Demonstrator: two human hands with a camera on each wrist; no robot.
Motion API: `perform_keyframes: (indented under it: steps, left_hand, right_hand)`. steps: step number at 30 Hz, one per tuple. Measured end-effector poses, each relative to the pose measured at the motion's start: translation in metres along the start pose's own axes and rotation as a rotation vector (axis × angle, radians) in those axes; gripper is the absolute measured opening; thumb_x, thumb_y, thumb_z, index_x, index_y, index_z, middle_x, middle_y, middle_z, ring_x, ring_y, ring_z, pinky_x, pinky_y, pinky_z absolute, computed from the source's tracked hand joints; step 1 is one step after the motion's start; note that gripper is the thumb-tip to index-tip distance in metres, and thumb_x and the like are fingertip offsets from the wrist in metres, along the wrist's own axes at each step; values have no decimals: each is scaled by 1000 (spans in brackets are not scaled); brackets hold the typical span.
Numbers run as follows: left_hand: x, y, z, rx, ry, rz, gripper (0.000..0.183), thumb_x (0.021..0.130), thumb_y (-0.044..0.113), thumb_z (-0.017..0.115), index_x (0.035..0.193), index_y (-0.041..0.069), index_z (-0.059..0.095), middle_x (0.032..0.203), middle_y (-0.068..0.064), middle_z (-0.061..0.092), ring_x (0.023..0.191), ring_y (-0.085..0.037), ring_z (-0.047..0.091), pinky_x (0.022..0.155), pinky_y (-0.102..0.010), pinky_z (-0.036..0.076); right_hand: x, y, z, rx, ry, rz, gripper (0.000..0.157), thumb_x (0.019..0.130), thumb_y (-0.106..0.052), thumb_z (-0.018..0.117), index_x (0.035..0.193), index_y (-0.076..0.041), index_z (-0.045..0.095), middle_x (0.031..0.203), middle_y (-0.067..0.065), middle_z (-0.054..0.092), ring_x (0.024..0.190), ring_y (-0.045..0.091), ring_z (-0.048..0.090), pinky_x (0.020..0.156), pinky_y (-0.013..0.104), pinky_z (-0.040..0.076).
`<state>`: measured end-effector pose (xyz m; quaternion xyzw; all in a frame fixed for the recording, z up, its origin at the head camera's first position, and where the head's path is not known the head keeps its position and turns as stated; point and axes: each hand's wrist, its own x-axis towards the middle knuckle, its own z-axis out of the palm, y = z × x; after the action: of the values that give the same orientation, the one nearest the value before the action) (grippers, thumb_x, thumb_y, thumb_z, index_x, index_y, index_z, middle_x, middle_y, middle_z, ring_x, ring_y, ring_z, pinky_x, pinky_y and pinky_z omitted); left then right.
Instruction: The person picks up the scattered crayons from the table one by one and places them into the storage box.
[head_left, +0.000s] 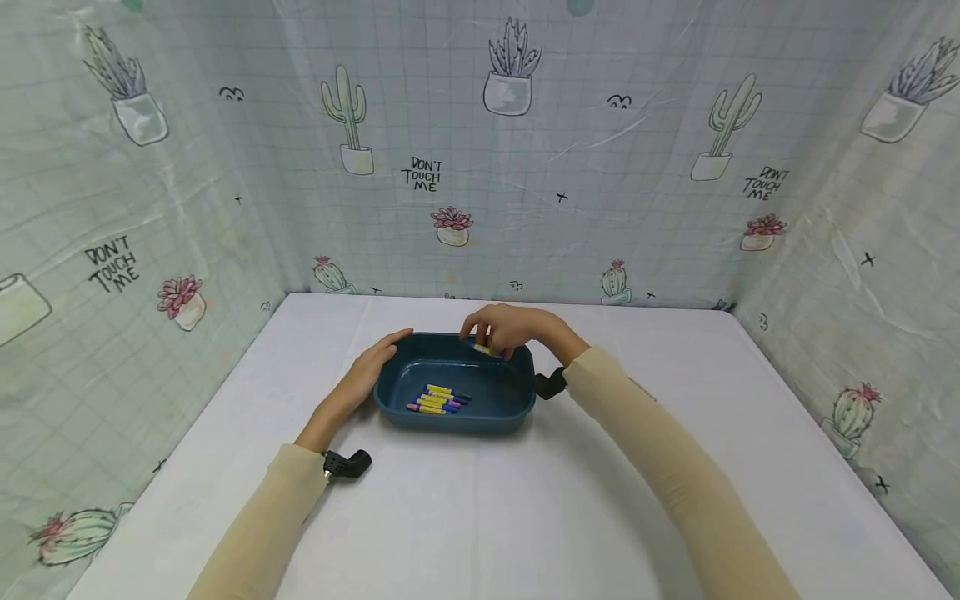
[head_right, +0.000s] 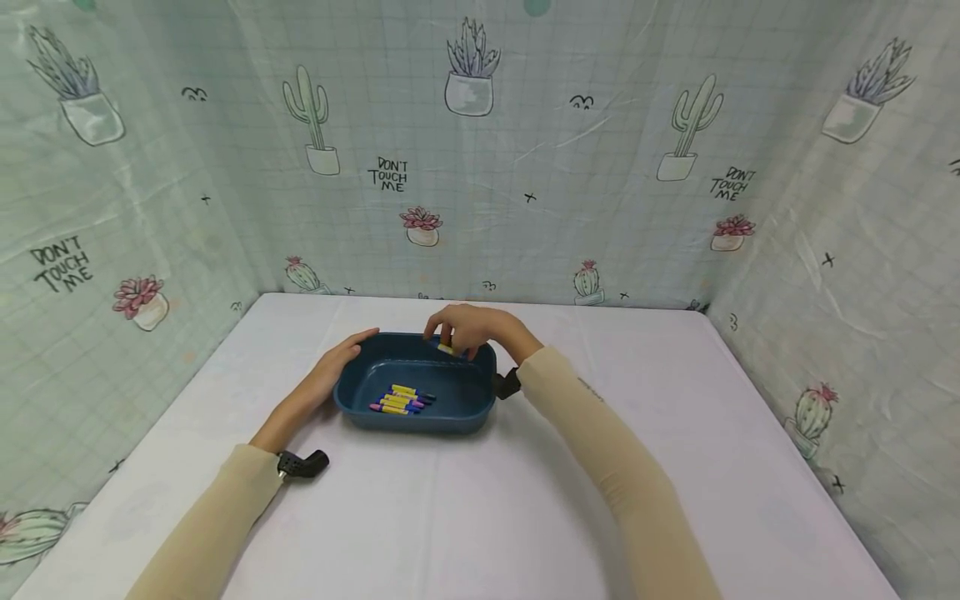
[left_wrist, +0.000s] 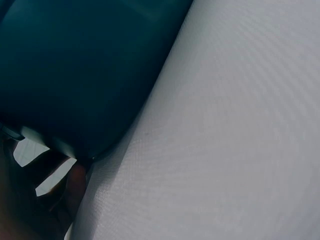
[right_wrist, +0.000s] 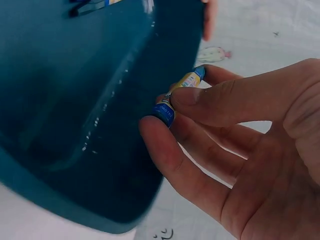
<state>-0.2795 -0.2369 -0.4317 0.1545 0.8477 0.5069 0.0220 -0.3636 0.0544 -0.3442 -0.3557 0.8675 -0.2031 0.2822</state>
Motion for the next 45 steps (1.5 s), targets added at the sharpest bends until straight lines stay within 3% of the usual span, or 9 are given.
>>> perform_keyframes:
  steps: [1,8,16,25,30,37,45]
  left_hand:
    - [0,0,0,-1,-1,-3,49,113,16,29,160,10,38,169,-13,33,159,-39,23,129,-63,16]
    - [13,-40,4,18,38,4,48,114,34,28,160,30,39,169,-1,34,160,-31,22,129,-62,15]
    - [13,-40,5,24,35,11,49,114,34,27,161,27,39,169,-4,34,160,-34,23,128,-65,15]
    - [16,-40,4,-1,11,-2,49,115,26,25,163,22,34,171,-7,30,161,-37,19,128,-67,11]
    - [16,-39,4,5,18,12,49,114,29,26,162,25,37,170,-5,33,160,-35,22,128,-65,14]
    - [14,-40,4,12,33,12,47,114,34,28,160,31,40,169,-1,35,160,-33,24,128,-65,15]
    - [14,-39,3,5,15,10,49,114,26,26,162,21,37,170,-7,32,160,-36,22,128,-65,13]
  right_hand:
    - [3,0,1,2,-12,-4,56,92,9,62,142,-16,61,130,16,65,105,23,68,72,33,65]
    - [22,-4,11,41,-90,10,60,90,12,62,144,-15,61,126,15,66,106,23,67,74,34,65]
    - [39,-5,24,21,-135,11,56,92,11,63,141,-17,64,117,13,67,104,21,68,71,36,66]
    - [50,-11,33,66,-180,59,55,94,12,61,138,-20,64,124,15,63,108,26,68,75,39,66]
    - [53,-14,37,97,-206,83,56,93,13,61,138,-21,63,127,17,61,105,27,69,76,40,66]
    - [57,-17,40,88,-231,110,57,94,11,62,141,-21,61,132,17,61,115,26,65,79,41,66]
    - [59,-23,43,62,-236,98,54,95,9,61,141,-19,60,128,16,63,107,26,67,78,42,66]
